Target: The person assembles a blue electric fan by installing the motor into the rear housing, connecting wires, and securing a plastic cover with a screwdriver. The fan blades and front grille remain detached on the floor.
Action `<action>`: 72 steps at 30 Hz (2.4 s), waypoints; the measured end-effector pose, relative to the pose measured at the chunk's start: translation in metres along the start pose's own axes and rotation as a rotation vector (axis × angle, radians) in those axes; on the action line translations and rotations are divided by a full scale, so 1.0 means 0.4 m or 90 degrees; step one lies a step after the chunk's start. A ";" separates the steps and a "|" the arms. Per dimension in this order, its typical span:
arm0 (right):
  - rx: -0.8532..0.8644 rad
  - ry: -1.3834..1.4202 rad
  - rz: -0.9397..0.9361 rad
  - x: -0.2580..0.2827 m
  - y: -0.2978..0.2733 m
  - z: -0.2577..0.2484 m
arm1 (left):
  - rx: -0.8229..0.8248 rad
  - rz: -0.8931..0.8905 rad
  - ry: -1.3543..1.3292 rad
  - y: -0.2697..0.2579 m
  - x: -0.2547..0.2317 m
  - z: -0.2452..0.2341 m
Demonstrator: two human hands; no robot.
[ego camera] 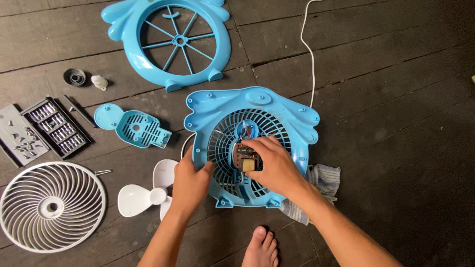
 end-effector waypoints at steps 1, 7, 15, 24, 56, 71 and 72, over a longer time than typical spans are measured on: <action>0.005 0.006 0.009 0.001 0.002 0.000 | 0.001 -0.008 0.004 0.001 0.001 -0.002; 0.000 0.045 0.038 0.012 -0.007 -0.041 | 0.012 0.003 0.036 0.001 -0.013 -0.008; -0.051 0.282 0.134 -0.092 -0.053 -0.125 | 0.029 0.012 0.048 0.012 -0.008 -0.014; -0.081 0.610 0.202 -0.165 -0.075 -0.111 | 0.060 0.022 0.022 0.012 -0.022 -0.019; -0.022 1.160 0.202 -0.215 -0.098 0.068 | 0.128 0.386 0.382 -0.143 -0.151 0.253; -0.061 0.717 0.120 -0.158 -0.096 -0.006 | 0.102 0.230 0.681 -0.113 -0.065 0.313; -0.060 0.659 0.140 -0.154 -0.097 -0.009 | 0.109 0.236 0.678 -0.113 -0.063 0.314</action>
Point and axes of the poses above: each hand's wrist, its own y-axis towards the middle knuckle, its own z-axis out of the palm, x = y × z, the point moved 7 cm from there along y, towards the middle knuckle, and after that the axes turned 15 degrees about x, right-handed, at the moved point
